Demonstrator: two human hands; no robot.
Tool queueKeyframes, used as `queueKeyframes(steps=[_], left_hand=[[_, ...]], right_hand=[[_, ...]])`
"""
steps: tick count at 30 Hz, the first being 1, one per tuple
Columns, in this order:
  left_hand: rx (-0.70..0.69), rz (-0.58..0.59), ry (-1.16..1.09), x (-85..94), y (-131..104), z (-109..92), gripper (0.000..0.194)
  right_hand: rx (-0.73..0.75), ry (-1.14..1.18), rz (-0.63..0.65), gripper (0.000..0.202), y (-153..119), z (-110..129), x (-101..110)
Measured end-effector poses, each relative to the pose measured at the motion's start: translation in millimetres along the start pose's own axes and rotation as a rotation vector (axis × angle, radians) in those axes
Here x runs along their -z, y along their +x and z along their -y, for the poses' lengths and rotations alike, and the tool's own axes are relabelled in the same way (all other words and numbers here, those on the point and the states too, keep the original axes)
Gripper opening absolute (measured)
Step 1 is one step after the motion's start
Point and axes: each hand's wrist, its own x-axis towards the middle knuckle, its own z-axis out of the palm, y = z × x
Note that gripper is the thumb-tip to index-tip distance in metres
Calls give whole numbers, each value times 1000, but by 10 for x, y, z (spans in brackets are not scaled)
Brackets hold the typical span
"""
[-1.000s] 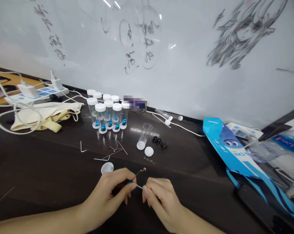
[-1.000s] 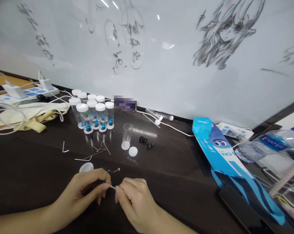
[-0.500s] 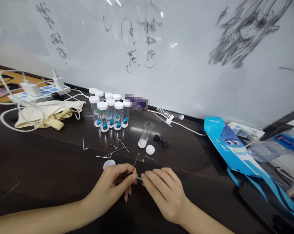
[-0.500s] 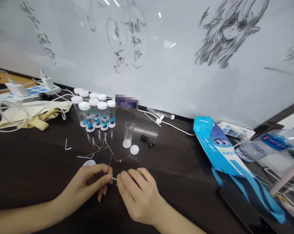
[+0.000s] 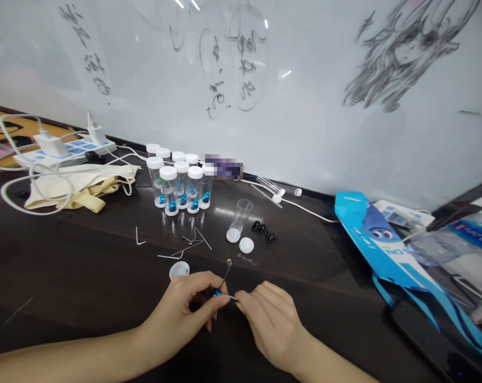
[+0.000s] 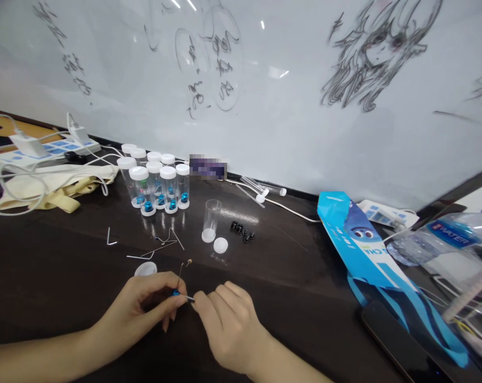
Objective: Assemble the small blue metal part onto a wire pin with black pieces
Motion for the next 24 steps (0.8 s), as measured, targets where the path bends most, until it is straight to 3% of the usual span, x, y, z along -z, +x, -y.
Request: queueKeyframes(steps=[8,14,19,24], left_hand=[[-35,8,78,9,10,-20,17],[-27,11,87,10,23,-40,17],[59,1,-100,19,69,-53,20],[106,-24,-200,20,105,-30,24]], right_hand=[[-145,221,58,23,64,41,12],[-369,465,167,20,107,30,44],[-282,324,23,19,81,15,23],[-117,190,-8,27,113,-12,33]])
